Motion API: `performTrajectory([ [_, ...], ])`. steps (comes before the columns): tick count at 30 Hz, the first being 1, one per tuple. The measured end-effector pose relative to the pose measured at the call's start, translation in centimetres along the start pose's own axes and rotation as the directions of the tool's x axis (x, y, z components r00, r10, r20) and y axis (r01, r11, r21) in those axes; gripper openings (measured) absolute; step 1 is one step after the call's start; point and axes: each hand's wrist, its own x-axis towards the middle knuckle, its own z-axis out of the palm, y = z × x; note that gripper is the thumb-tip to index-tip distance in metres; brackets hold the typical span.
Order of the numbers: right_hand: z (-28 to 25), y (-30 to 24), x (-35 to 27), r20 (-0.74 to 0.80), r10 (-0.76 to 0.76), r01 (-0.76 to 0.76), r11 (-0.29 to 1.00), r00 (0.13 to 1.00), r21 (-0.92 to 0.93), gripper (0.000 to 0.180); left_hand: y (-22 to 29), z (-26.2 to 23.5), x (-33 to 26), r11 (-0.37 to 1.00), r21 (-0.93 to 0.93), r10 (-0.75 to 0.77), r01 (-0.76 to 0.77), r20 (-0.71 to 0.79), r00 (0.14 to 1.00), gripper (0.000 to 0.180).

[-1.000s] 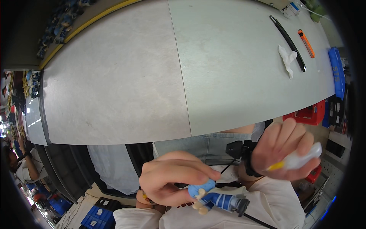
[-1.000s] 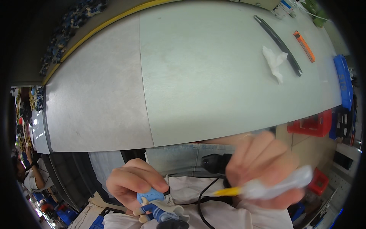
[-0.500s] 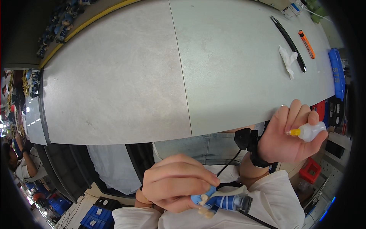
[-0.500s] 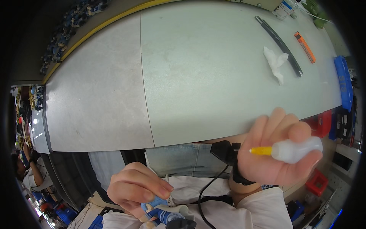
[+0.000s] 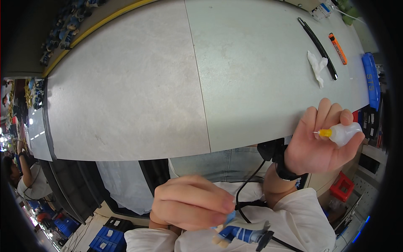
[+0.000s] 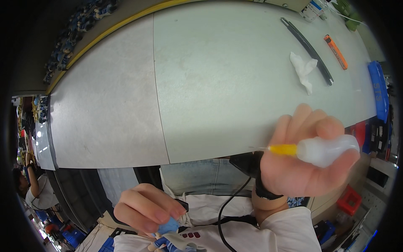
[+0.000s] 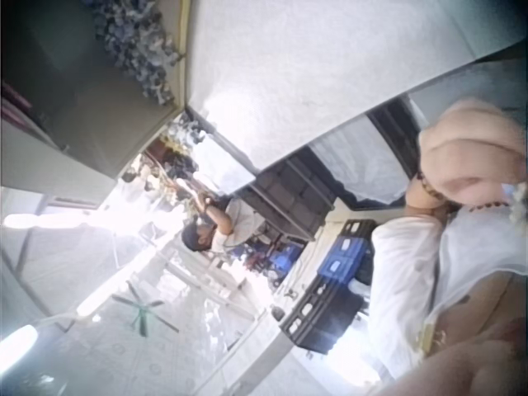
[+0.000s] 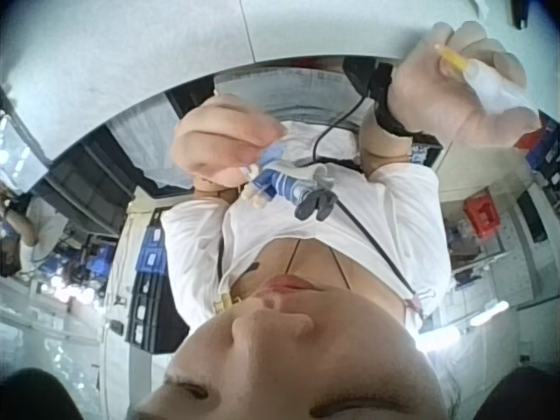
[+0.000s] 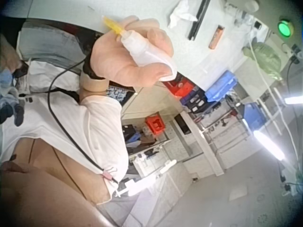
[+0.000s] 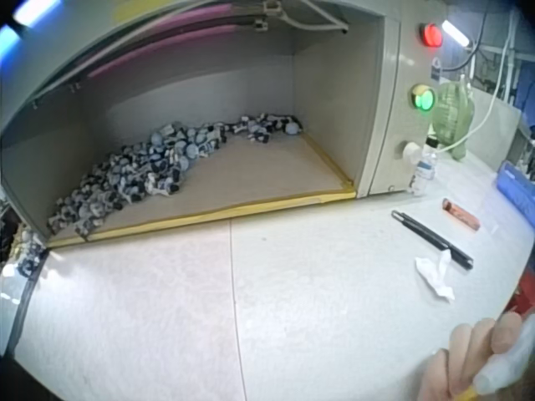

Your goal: Applying glue or solvent to small plastic figurines at a factory workbench to assemble parts.

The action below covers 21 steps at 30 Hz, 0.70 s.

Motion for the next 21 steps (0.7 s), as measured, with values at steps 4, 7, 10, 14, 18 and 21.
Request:
performTrajectory([
  [4,-0.05,0.11,0.02,0.023,0.026,-0.025,0.999,0.999,-0.045,0.033,0.08,-0.10,-0.08,0.999,-0.033,-0.004,0.005,0.005,1.000,0.010],
  [7,-0.20,0.40,-0.05,0.003,0.005,-0.005,0.999,1.000,-0.052,0.038,0.17,-0.30,-0.11,1.000,-0.023,-0.015,0.015,0.015,1.000,0.012],
  [10,-0.21,0.51,-0.09,-0.007,-0.015,0.014,0.998,1.000,-0.054,0.043,0.17,-0.44,-0.06,1.000,-0.003,-0.027,0.027,0.041,0.999,0.014],
  [14,-0.24,0.40,-0.12,-0.004,0.001,-0.001,0.999,1.000,-0.053,0.042,0.21,-0.21,0.03,0.997,0.035,-0.065,0.064,0.029,0.997,0.015],
  [18,-0.14,0.79,-0.28,0.016,0.010,-0.010,0.999,1.000,-0.037,0.042,0.53,-0.49,-0.33,0.994,0.040,-0.099,0.099,0.008,0.995,0.014],
  [21,0.25,0.22,-0.34,0.008,0.051,-0.051,0.997,0.999,-0.050,0.034,0.58,-0.16,-0.19,0.992,-0.001,-0.123,0.123,-0.027,0.992,0.014],
])
